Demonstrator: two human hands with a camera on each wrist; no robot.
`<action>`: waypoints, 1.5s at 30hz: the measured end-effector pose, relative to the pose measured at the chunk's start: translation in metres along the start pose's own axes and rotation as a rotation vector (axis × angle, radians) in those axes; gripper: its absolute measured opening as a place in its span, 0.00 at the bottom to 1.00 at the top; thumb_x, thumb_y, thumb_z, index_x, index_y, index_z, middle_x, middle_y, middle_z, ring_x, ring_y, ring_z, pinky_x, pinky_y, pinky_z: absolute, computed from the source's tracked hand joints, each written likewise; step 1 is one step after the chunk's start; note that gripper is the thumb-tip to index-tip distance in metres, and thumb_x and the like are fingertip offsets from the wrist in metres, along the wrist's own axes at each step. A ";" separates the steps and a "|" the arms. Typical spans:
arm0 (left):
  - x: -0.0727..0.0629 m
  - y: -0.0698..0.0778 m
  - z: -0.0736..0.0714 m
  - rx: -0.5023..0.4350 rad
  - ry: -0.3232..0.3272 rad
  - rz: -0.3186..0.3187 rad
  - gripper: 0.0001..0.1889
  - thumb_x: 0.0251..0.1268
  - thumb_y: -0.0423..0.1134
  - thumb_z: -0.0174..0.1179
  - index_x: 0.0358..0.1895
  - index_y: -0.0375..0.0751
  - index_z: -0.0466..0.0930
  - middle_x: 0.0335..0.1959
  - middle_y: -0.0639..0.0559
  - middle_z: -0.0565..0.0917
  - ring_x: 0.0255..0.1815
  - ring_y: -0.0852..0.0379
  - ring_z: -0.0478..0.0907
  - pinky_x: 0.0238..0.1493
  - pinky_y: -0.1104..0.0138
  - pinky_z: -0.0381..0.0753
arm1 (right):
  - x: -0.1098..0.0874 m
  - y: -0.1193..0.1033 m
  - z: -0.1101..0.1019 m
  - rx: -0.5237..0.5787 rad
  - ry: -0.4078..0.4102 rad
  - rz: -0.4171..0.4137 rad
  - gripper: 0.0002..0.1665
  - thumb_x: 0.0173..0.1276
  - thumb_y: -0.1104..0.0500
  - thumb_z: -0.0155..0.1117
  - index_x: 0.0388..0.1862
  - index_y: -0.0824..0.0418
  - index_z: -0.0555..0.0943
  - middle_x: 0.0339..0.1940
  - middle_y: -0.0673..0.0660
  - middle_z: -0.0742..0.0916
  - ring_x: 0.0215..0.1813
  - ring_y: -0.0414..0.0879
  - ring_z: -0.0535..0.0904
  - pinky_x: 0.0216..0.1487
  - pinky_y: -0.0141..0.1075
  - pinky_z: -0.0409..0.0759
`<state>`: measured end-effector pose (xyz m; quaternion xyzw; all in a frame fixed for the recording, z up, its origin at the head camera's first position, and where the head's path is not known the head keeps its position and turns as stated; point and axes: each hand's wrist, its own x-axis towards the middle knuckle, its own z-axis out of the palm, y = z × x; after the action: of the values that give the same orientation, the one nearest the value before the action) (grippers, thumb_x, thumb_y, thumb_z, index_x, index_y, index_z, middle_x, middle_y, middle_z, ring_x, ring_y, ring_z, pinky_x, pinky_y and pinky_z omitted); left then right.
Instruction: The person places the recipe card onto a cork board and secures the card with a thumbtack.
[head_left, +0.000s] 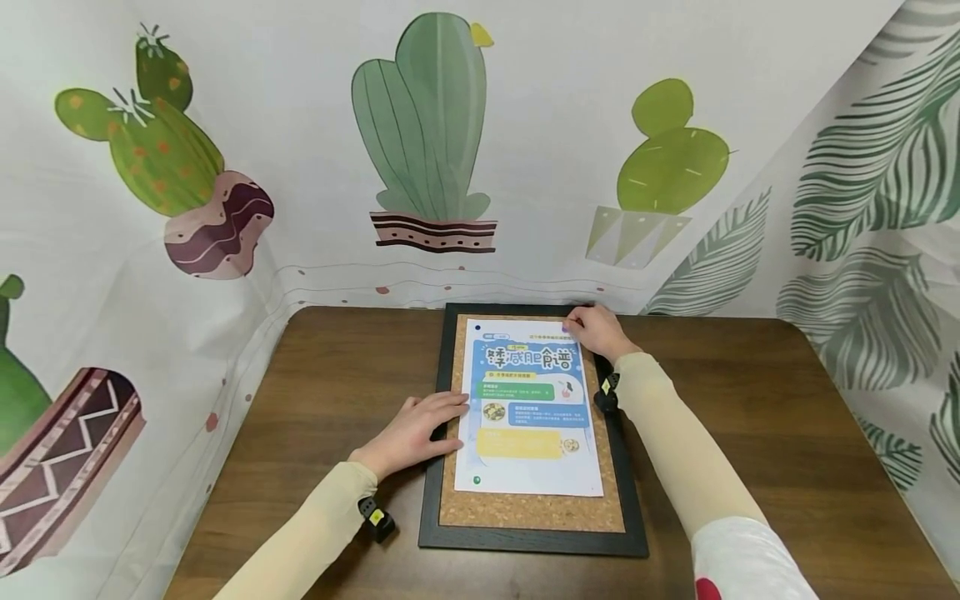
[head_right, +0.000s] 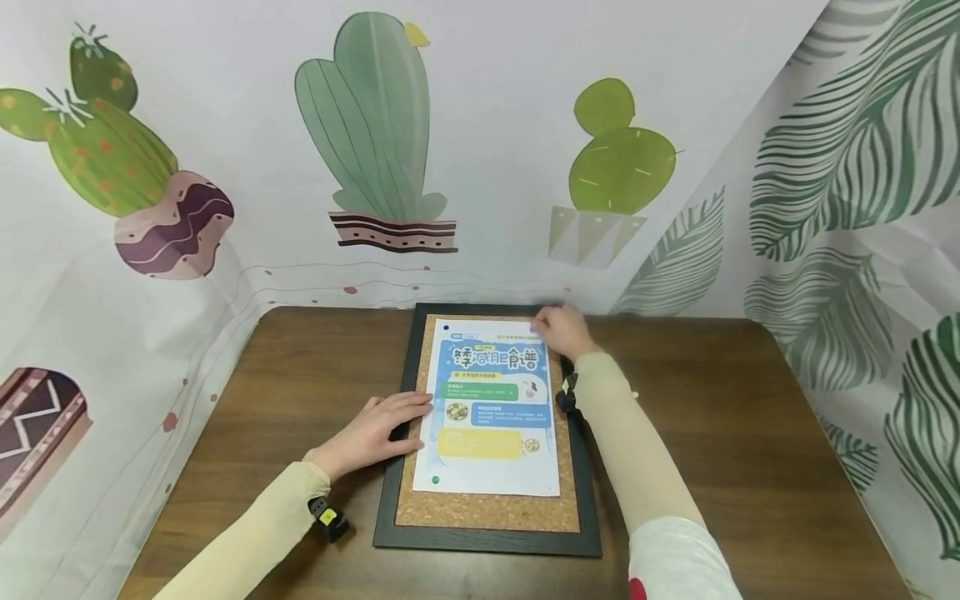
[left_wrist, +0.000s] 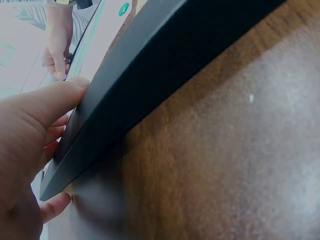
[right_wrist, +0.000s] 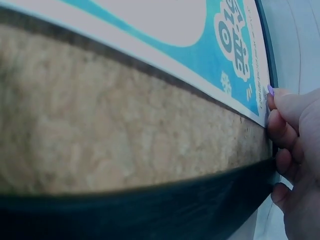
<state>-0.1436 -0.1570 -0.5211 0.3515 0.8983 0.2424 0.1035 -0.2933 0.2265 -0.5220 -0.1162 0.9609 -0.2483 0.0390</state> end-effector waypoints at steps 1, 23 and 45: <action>0.000 0.000 0.000 -0.001 0.000 -0.001 0.32 0.73 0.51 0.66 0.75 0.41 0.73 0.79 0.49 0.69 0.81 0.49 0.62 0.64 0.44 0.65 | -0.001 0.000 0.000 0.004 -0.001 0.001 0.14 0.81 0.57 0.58 0.45 0.65 0.86 0.30 0.57 0.84 0.45 0.58 0.72 0.53 0.52 0.67; -0.001 0.001 0.000 -0.015 0.003 0.001 0.32 0.73 0.51 0.66 0.75 0.41 0.73 0.79 0.48 0.68 0.81 0.48 0.62 0.65 0.41 0.64 | -0.002 0.000 0.003 -0.045 -0.022 -0.017 0.13 0.83 0.58 0.55 0.45 0.63 0.84 0.42 0.60 0.88 0.47 0.58 0.71 0.67 0.57 0.62; 0.000 0.004 -0.003 -0.004 -0.002 -0.006 0.32 0.73 0.50 0.66 0.75 0.41 0.74 0.79 0.48 0.69 0.80 0.48 0.63 0.64 0.42 0.65 | -0.007 0.003 0.003 -0.007 0.021 -0.066 0.11 0.81 0.56 0.59 0.45 0.63 0.84 0.30 0.56 0.83 0.42 0.56 0.67 0.58 0.55 0.61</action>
<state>-0.1426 -0.1554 -0.5164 0.3490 0.8987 0.2435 0.1058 -0.2870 0.2288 -0.5261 -0.1453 0.9578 -0.2474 0.0204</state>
